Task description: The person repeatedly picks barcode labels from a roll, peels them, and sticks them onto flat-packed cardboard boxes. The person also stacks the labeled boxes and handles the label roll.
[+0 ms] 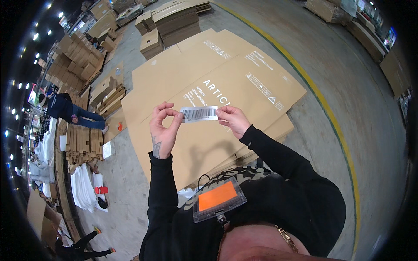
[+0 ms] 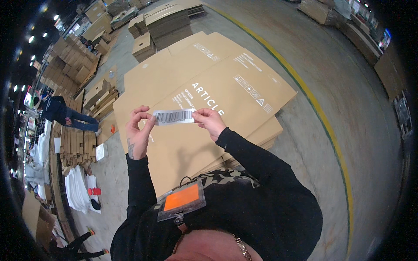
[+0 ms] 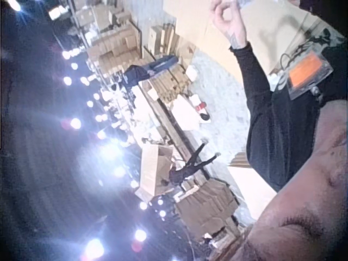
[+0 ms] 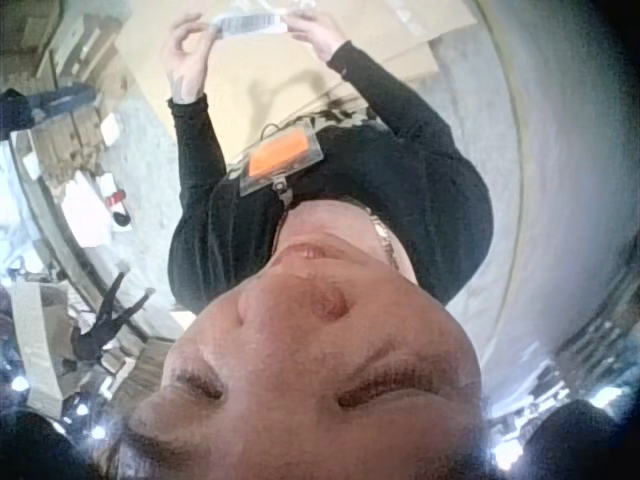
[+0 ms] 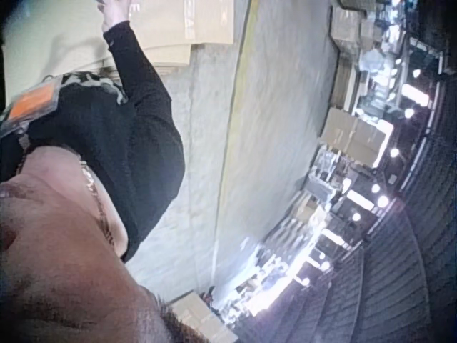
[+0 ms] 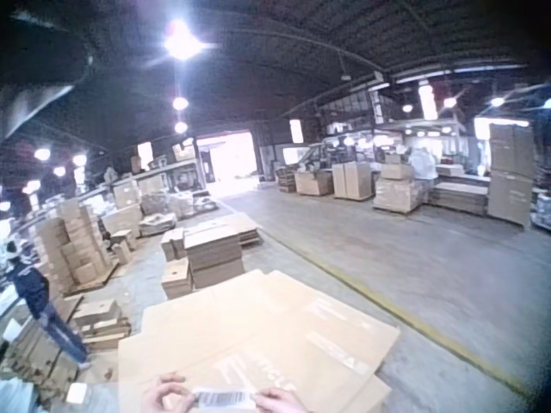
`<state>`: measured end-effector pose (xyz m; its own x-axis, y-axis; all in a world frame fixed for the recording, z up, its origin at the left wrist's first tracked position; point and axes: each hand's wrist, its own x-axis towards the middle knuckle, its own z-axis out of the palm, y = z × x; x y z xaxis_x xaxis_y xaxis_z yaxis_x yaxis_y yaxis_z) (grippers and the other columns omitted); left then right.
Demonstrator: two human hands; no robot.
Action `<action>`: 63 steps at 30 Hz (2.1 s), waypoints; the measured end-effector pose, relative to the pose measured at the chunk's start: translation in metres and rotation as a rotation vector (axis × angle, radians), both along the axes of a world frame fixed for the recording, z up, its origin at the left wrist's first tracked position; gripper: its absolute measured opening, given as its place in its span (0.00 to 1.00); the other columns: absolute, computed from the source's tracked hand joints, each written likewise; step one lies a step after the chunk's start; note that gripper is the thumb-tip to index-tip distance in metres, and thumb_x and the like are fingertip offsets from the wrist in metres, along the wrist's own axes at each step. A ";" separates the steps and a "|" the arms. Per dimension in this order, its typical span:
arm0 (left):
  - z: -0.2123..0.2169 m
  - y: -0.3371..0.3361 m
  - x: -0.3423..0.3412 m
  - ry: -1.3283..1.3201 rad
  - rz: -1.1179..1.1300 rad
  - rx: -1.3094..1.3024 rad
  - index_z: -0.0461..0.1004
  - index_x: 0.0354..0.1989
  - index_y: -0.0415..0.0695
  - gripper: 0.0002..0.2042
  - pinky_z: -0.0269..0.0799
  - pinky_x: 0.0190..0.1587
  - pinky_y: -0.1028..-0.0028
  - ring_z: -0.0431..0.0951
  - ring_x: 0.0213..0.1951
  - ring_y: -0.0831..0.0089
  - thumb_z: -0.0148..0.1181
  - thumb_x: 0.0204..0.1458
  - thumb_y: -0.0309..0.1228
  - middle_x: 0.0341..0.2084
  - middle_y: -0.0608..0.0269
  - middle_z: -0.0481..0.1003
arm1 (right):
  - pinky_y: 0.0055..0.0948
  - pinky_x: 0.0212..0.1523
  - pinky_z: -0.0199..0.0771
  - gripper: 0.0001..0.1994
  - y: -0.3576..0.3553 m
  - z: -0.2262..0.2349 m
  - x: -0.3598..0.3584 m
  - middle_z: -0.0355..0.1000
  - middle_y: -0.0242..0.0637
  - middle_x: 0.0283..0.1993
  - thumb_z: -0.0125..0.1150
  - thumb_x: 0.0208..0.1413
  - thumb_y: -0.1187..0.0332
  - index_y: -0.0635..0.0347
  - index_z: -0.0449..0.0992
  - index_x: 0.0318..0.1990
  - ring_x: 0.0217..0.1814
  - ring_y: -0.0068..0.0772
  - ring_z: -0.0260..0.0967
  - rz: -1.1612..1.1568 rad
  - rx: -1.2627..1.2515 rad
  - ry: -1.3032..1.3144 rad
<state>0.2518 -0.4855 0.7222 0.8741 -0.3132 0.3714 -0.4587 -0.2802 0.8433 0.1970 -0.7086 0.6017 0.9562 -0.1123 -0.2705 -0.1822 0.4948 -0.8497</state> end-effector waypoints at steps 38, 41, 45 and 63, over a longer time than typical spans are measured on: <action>-0.331 -0.450 0.091 0.750 -0.438 0.234 0.78 0.30 0.39 0.09 0.69 0.46 0.72 0.74 0.33 0.77 0.71 0.48 0.31 0.28 0.65 0.78 | 0.26 0.29 0.66 0.12 -0.313 -0.241 -0.086 0.75 0.29 0.26 0.68 0.52 0.64 0.66 0.80 0.31 0.28 0.18 0.66 -0.860 -0.246 0.439; -0.340 -0.468 0.088 0.772 -0.381 0.242 0.78 0.29 0.40 0.09 0.68 0.46 0.73 0.74 0.33 0.77 0.71 0.48 0.31 0.28 0.65 0.78 | 0.26 0.28 0.65 0.12 -0.345 -0.245 -0.083 0.74 0.29 0.24 0.69 0.52 0.64 0.66 0.79 0.29 0.26 0.18 0.65 -0.857 -0.282 0.549; -0.332 -0.476 0.083 0.818 -0.362 0.221 0.78 0.30 0.40 0.09 0.67 0.48 0.73 0.74 0.33 0.77 0.71 0.48 0.31 0.27 0.64 0.78 | 0.26 0.28 0.65 0.12 -0.366 -0.245 -0.084 0.75 0.31 0.25 0.69 0.52 0.64 0.66 0.79 0.29 0.26 0.19 0.66 -0.826 -0.233 0.528; -0.305 -0.477 0.159 0.492 -0.234 0.313 0.79 0.27 0.40 0.12 0.64 0.57 0.62 0.76 0.41 0.62 0.72 0.43 0.36 0.32 0.53 0.78 | 0.23 0.32 0.68 0.11 -0.362 -0.235 -0.006 0.76 0.30 0.28 0.68 0.53 0.65 0.67 0.79 0.32 0.29 0.17 0.67 -0.781 -0.171 0.317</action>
<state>0.4108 -0.9623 0.4170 0.8146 -0.5455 -0.1971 -0.1168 -0.4872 0.8655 0.1910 -1.0708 0.3669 0.4696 -0.7704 -0.4313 -0.0842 0.4472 -0.8905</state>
